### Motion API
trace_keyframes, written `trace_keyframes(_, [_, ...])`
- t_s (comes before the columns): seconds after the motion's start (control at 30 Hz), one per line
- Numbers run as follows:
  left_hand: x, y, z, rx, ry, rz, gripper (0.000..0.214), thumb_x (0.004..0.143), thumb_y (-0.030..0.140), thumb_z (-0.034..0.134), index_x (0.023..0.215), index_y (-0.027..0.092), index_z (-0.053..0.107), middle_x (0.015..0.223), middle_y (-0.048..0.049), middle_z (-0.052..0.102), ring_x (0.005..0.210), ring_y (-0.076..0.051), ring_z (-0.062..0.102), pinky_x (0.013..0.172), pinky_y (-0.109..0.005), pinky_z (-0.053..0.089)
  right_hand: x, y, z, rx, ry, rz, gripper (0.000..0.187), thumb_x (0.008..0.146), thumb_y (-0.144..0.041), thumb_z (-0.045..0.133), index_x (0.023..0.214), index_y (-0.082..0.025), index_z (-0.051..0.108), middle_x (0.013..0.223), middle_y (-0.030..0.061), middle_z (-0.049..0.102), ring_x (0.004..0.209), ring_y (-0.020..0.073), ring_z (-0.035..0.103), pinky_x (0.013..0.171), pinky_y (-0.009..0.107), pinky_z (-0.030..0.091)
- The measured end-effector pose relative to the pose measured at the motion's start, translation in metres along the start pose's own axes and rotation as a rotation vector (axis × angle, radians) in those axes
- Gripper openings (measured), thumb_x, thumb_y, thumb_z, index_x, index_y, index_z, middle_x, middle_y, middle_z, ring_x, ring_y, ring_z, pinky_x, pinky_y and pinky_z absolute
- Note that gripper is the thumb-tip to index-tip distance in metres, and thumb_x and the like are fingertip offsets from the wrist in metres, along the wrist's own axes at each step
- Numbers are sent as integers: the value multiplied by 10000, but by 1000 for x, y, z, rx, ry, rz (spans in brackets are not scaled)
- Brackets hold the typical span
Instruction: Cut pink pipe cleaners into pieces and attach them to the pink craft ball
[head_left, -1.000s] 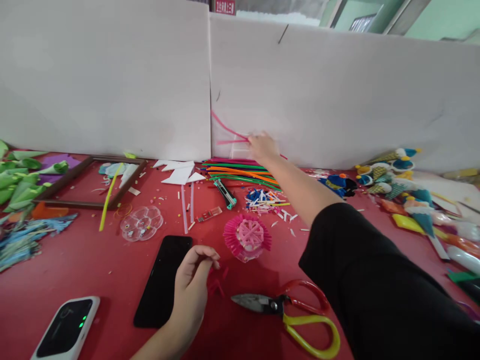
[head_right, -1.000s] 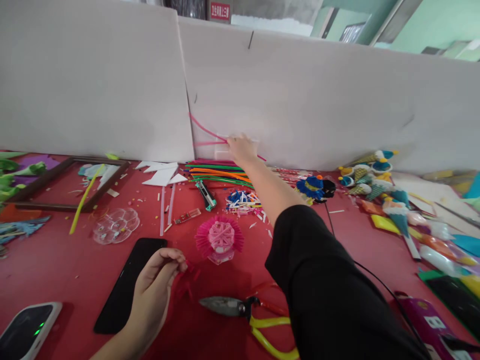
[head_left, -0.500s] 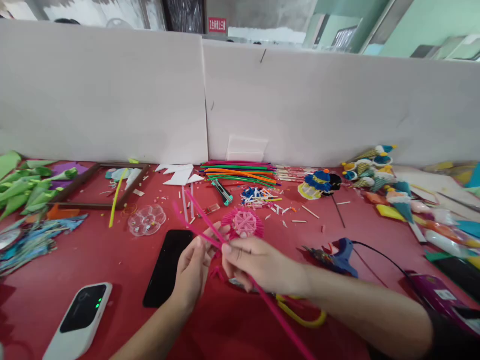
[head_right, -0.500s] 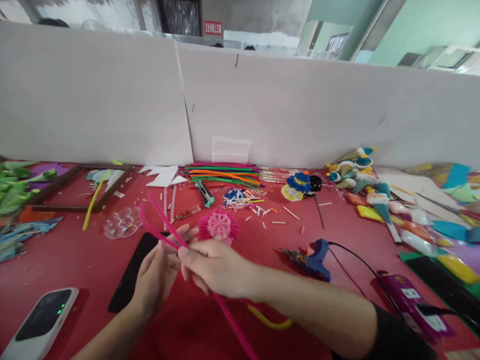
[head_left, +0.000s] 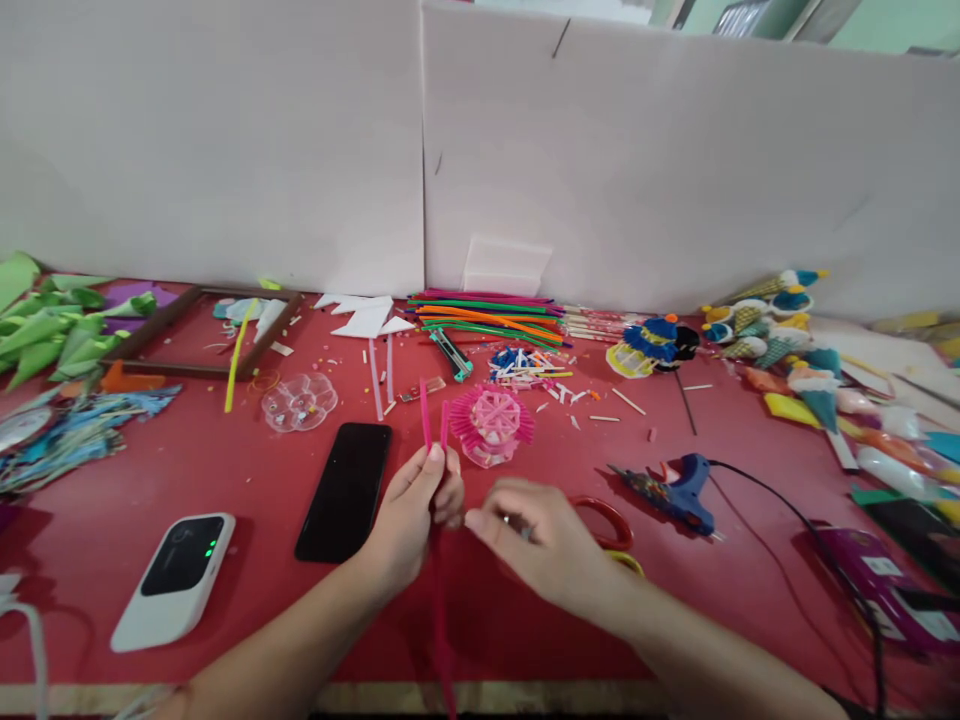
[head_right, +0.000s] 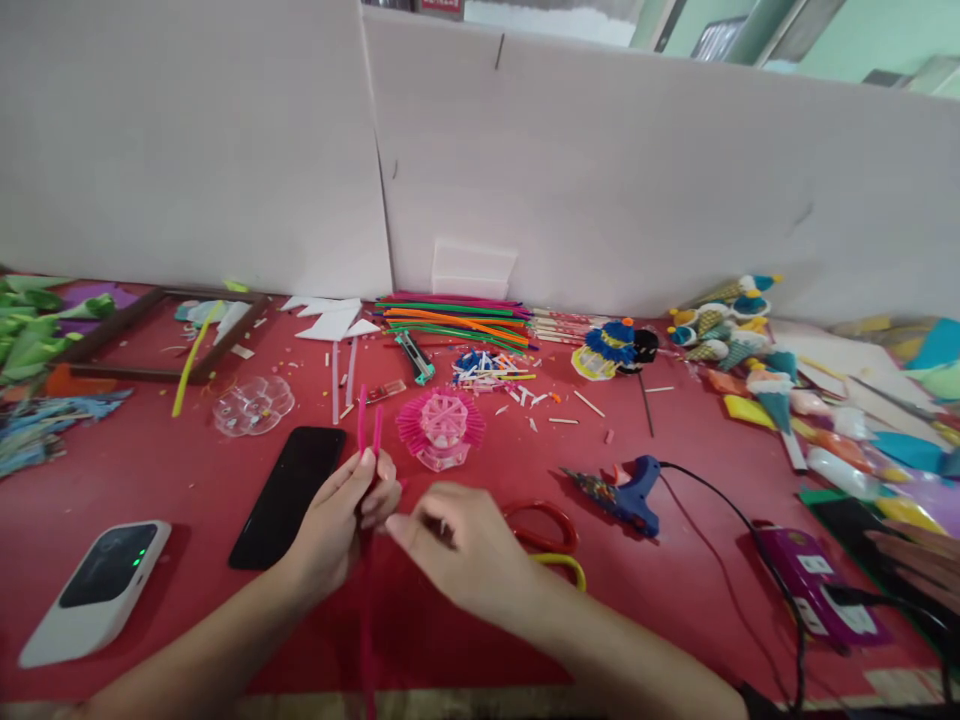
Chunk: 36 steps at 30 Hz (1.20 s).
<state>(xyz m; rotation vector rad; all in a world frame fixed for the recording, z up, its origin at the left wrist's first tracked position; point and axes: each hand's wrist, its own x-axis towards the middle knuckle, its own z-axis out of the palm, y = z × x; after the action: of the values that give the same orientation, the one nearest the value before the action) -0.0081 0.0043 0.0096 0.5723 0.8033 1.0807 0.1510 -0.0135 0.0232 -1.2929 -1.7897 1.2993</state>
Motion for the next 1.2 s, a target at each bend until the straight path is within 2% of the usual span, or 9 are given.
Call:
trace_keyframes(0.1, [-3,-3,-2,58,-154,-157,372,823,513,724,734,175,596,482,87,381,386,-41,254,390,-155,271,7,11,-14,228,142,23,332,878,-537,636,850,-206,659,668,-29,560,537,92,445,500,236,336])
trace_keyframes(0.2, [-7,-9,-4,164,-303,-249,388,836,544,698,758,171,622,491,65,445,373,-53,315,388,-175,302,12,23,-19,480,41,61,464,778,-612,719,981,-195,694,609,-44,588,439,67,413,435,215,312])
trace_keyframes(0.33, [-6,-11,-8,344,-446,-309,407,900,541,624,844,141,674,544,22,559,395,-68,434,426,-193,359,11,32,-20,619,-116,117,497,780,-617,726,950,-150,728,502,-30,591,395,60,432,409,193,295])
trace_keyframes(0.53, [-1,-8,-12,405,-612,-471,388,960,473,552,1044,128,707,705,-48,718,431,-87,546,494,-226,428,11,37,-27,685,56,138,452,714,-582,806,820,-146,756,528,-41,576,397,36,448,399,174,348])
trace_keyframes(0.67, [-1,-7,-11,393,-627,-534,355,958,439,569,1053,128,713,685,-38,724,446,-94,567,522,-233,443,13,37,-31,715,54,120,390,716,-526,827,804,-157,733,510,-49,582,392,44,466,400,175,375])
trace_keyframes(0.77, [1,-7,-9,379,-591,-534,371,874,445,705,1071,131,702,774,-62,756,601,-126,668,648,-255,521,11,34,-31,687,73,133,365,715,-499,832,746,-167,683,526,-44,604,420,57,501,419,178,409])
trace_keyframes(0.87, [3,-8,-7,267,-422,-455,447,769,499,804,1012,144,681,914,-81,762,761,-160,719,727,-285,571,8,32,-27,606,112,76,299,766,-447,802,756,-177,674,591,-33,638,502,70,564,494,186,471])
trace_keyframes(1.0, [7,-7,-5,163,-233,-342,392,740,445,847,883,160,618,816,-4,714,632,-120,682,635,-266,587,7,35,-21,523,142,-8,194,837,-388,737,834,-197,704,661,-24,675,585,95,631,578,210,525])
trace_keyframes(1.2, [7,-7,-6,284,-337,-188,317,830,374,782,804,151,558,695,17,682,469,-66,599,502,-179,463,7,34,-22,364,273,-155,146,798,-309,786,919,-232,761,824,6,740,750,121,695,696,229,576])
